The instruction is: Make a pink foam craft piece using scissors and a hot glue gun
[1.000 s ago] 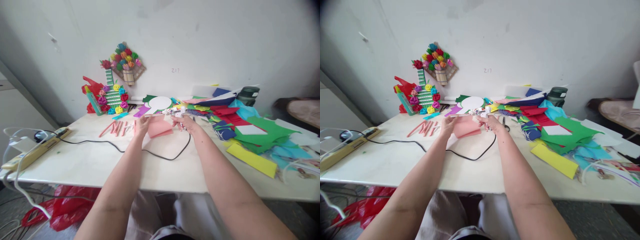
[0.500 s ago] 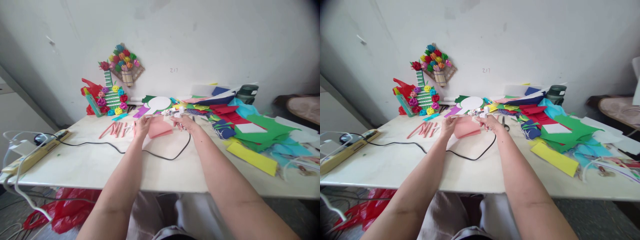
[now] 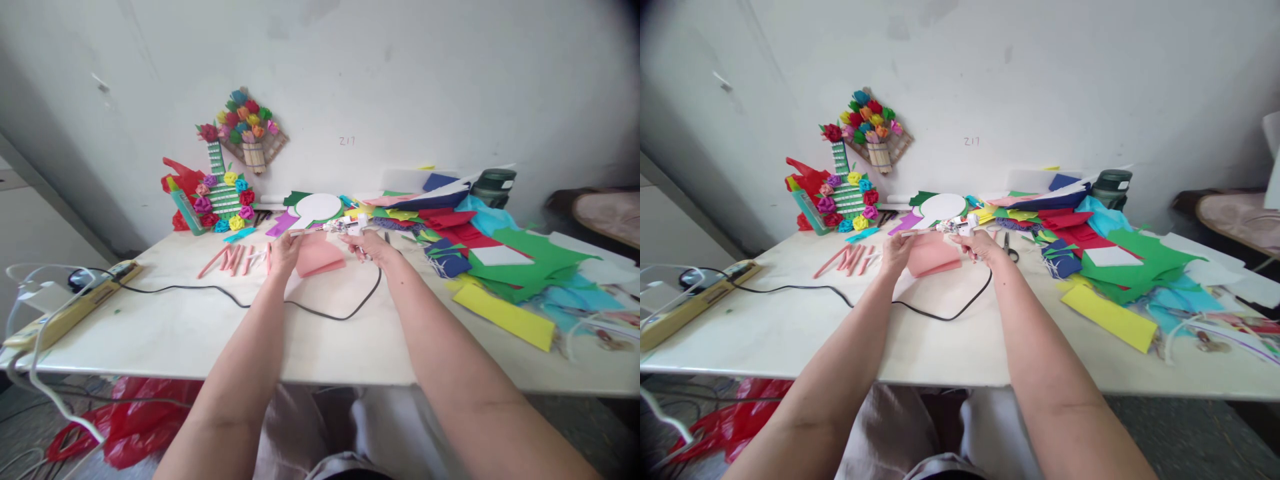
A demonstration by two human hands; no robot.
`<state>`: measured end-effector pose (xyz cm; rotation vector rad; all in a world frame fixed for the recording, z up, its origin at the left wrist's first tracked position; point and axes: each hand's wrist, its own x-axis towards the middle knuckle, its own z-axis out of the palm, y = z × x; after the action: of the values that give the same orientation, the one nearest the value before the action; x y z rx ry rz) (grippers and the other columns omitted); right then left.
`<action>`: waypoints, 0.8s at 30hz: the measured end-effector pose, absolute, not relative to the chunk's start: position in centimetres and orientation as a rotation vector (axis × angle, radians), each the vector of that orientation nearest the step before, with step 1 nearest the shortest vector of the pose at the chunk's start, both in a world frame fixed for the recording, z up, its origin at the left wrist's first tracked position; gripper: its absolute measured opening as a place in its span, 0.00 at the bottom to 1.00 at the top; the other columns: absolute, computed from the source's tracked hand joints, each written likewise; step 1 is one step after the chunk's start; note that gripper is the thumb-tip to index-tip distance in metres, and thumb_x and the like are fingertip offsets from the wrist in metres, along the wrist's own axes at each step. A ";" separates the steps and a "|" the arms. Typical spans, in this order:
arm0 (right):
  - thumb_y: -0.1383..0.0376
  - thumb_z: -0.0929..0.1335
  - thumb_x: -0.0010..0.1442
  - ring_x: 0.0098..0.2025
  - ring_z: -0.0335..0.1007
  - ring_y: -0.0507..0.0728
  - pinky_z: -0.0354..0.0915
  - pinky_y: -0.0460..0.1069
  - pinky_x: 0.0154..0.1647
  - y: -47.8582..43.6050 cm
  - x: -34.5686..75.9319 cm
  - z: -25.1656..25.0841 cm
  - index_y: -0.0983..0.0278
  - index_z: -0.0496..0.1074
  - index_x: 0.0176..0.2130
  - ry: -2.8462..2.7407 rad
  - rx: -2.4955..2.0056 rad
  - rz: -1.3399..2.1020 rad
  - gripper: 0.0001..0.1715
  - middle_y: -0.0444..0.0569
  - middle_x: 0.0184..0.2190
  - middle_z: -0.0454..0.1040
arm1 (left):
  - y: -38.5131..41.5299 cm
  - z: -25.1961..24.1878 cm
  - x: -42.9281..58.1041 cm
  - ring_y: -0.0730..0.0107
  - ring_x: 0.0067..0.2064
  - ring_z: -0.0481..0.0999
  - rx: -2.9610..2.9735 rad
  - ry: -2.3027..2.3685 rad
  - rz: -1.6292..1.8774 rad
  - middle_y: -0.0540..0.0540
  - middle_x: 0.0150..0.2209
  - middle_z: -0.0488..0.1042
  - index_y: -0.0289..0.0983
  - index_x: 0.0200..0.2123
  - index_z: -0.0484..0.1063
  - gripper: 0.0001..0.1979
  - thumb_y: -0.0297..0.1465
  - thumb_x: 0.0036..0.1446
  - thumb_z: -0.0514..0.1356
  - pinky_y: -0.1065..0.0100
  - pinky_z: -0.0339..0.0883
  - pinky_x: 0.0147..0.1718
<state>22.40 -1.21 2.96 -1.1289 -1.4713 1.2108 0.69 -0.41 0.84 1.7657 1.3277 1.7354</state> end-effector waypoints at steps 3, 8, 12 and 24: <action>0.55 0.73 0.43 0.10 0.50 0.44 0.50 0.43 0.08 -1.2 22.4 2.9 0.66 0.64 0.24 -1.449 -1.139 1.216 0.21 0.39 0.14 0.64 | -0.6 1.0 0.7 0.66 0.36 0.75 1.772 1.338 1.743 0.46 0.31 0.77 0.36 0.34 0.75 0.09 0.33 0.52 0.58 0.68 0.66 0.37; 0.54 0.73 0.43 0.10 0.50 0.45 0.50 0.43 0.08 -1.0 22.5 2.7 0.65 0.64 0.25 -1.432 -1.152 1.210 0.21 0.39 0.13 0.64 | -0.5 0.9 0.6 0.67 0.34 0.75 1.780 1.336 1.753 0.46 0.31 0.77 0.35 0.34 0.75 0.09 0.32 0.52 0.58 0.69 0.66 0.34; 0.54 0.73 0.44 0.10 0.50 0.45 0.49 0.43 0.08 -0.9 22.6 2.6 0.66 0.63 0.25 -1.432 -1.147 1.192 0.21 0.39 0.13 0.63 | -0.3 0.8 0.5 0.67 0.33 0.75 1.772 1.350 1.752 0.46 0.30 0.77 0.35 0.35 0.75 0.10 0.33 0.52 0.58 0.70 0.65 0.32; 0.54 0.73 0.43 0.09 0.50 0.44 0.50 0.42 0.07 -0.7 22.7 2.4 0.65 0.63 0.23 -1.427 -1.150 1.186 0.21 0.39 0.13 0.64 | -0.2 0.7 0.5 0.67 0.34 0.75 1.687 1.304 1.758 0.46 0.30 0.77 0.35 0.34 0.74 0.12 0.37 0.51 0.58 0.70 0.66 0.33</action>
<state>22.72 -0.73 2.38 -1.1500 -1.4274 1.1865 0.47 -0.17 0.67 1.6870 1.3042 1.7584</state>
